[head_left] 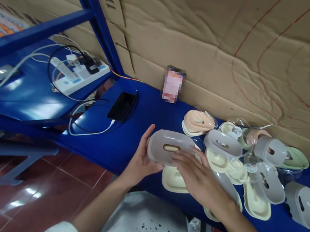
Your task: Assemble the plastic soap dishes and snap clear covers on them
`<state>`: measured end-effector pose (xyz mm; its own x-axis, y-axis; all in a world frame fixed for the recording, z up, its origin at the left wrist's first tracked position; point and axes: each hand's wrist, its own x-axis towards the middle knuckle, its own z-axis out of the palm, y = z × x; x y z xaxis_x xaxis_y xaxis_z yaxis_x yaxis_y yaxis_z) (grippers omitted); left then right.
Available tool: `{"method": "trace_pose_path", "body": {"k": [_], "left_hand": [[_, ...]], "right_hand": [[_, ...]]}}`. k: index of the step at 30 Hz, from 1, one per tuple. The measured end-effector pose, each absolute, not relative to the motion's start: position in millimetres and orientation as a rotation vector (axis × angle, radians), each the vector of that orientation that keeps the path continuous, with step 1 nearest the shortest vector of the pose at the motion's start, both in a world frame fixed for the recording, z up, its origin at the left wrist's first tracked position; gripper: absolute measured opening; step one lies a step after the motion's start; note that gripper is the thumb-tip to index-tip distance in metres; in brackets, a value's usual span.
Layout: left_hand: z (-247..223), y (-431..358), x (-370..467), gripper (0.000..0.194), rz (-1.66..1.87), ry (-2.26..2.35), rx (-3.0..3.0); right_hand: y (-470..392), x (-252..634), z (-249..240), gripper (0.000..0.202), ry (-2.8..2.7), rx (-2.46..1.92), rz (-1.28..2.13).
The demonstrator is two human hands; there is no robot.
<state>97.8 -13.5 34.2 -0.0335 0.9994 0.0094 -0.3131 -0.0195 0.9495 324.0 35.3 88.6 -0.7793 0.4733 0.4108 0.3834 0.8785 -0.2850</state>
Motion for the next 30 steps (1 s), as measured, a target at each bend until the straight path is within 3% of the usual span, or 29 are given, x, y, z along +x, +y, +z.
{"method": "trace_pose_path", "body": {"k": [4,12,19,25,30], "left_hand": [[43,-8,97,0.097,1.322,1.095,0.912],[49,-14,100,0.084,1.262,1.217,0.856],[40,-14,75,0.07,1.38,1.24,0.716],[22,-21,32,0.054,1.487,1.388,0.462],[3,-33,25,0.051,1.442,1.613,0.686]], "right_hand": [[34,323,95,0.033,-2.667,-0.605,0.122],[30,314,102,0.032,-2.681,-0.504,-0.201],[35,337,105,0.055,-2.79,-0.585,-0.092],[-7,359,90,0.038,-2.77,-0.722,-0.001],[-53,349,59,0.028,-2.665,-0.672,0.221]]}}
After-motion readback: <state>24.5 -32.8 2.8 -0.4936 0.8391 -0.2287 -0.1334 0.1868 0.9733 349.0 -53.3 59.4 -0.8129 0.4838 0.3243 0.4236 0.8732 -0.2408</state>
